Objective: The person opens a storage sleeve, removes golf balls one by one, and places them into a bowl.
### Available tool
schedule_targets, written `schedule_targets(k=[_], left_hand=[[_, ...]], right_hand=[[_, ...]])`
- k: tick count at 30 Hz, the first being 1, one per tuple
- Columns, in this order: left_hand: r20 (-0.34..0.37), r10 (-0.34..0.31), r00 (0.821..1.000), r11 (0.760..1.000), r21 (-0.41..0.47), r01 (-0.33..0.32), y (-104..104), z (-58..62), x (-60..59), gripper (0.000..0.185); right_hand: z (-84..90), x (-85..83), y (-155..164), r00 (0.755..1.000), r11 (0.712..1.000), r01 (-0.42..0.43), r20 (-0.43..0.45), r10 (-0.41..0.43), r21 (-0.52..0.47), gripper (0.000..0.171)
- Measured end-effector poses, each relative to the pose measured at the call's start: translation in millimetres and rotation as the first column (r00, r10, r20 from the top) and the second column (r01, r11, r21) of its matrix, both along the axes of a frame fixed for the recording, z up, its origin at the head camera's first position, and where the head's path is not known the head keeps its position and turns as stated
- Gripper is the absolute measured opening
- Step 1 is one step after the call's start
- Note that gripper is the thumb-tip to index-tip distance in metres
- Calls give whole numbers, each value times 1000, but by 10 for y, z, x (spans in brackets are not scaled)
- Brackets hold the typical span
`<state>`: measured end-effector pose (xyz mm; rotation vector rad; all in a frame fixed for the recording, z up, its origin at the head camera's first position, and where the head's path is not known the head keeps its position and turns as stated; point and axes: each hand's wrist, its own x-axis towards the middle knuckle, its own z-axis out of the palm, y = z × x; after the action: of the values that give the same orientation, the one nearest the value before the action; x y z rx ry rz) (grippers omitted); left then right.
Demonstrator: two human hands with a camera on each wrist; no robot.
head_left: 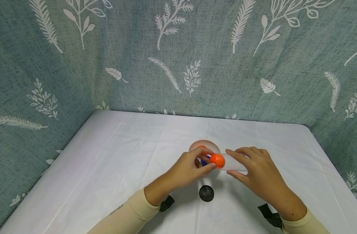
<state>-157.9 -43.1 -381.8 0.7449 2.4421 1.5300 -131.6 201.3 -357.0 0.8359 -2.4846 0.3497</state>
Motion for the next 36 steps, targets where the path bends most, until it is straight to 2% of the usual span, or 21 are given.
schedule_targets(k=[4,11,16,27,36], left_hand=[[27,-7,1000,1000,23,6,5,0,-3,38],[-16,-3,1000,1000,12,4,14,-15,-21,43],[-17,1,1000,1000,10,0,23,-11,-27,44],[21,-16,1000,998,58,15,15,-23,-19,45],[62,14,998,997,70,-19,-17,-60,-26,44]], right_hand=[[1,2,5,1000,1000,2,2,-2,3,70],[9,10,7,1000,1000,18,12,-18,7,70],[6,15,20,1000,1000,14,5,-14,3,69],[23,30,4,1000,1000,27,-6,-27,12,69],[4,33,-37,1000,1000,21,-6,-21,0,68]])
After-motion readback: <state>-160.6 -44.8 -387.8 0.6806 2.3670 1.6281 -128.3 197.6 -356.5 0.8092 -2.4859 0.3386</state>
